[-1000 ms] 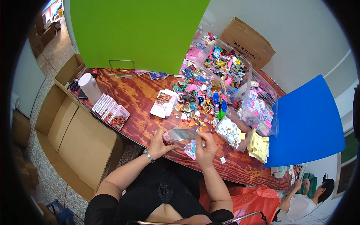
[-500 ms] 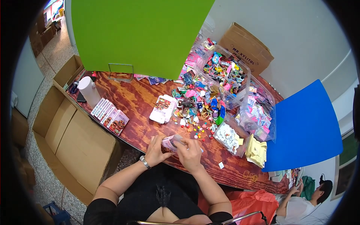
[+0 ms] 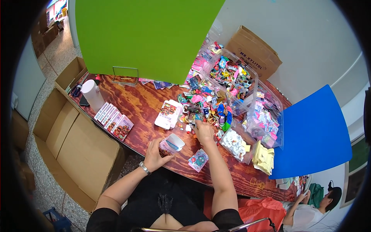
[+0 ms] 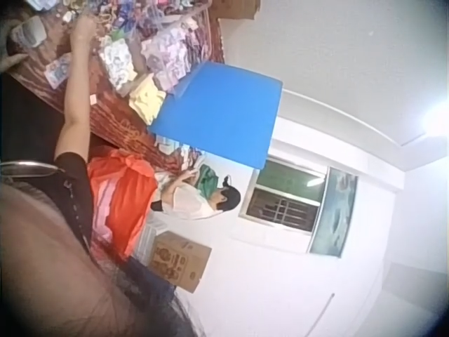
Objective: Packaging small colorful toy parts into plastic bags and placing them into containers.
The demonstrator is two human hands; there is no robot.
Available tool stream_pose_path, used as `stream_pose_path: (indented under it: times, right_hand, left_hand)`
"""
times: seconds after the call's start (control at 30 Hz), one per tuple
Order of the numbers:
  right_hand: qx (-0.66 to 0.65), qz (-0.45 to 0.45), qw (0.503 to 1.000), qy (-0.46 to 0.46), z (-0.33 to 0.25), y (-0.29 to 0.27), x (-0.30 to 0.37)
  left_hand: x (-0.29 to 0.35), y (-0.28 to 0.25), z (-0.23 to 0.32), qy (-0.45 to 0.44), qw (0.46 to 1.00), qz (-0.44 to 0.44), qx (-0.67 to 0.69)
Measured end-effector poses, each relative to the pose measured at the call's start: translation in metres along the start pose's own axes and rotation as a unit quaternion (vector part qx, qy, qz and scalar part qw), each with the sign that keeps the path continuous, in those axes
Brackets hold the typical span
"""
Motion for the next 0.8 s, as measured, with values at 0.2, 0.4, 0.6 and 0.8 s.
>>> stream_pose_path:
  times: [0.2,0.4,0.6,0.8]
  right_hand:
    - [-0.088,0.017,0.992,-0.084,0.033,-0.026,0.039]
    - [-0.366,0.044,0.929,-0.025,0.053,-0.039,0.026]
    - [-0.297,0.045,0.954,0.000,0.064,-0.028,0.003]
    - [-0.003,0.008,0.996,-0.092,0.039,-0.008,0.005]
  left_hand:
    - [-0.001,-0.001,-0.003,0.005,1.000,-0.006,0.006]
    - [-0.003,0.004,-0.001,-0.004,1.000,-0.013,0.004]
    - [-0.002,0.004,-0.002,-0.008,1.000,-0.003,0.023]
    - [0.000,0.006,-0.015,-0.028,0.999,0.009,0.021]
Point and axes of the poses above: each hand's wrist, its own x-axis away from the middle knuckle, its own y-axis out of the palm, z = x × y, the point moved 7 cm from there along -x, towards the middle knuckle, and after that the axes turned 7 degrees about x, right-handed, at the moved point
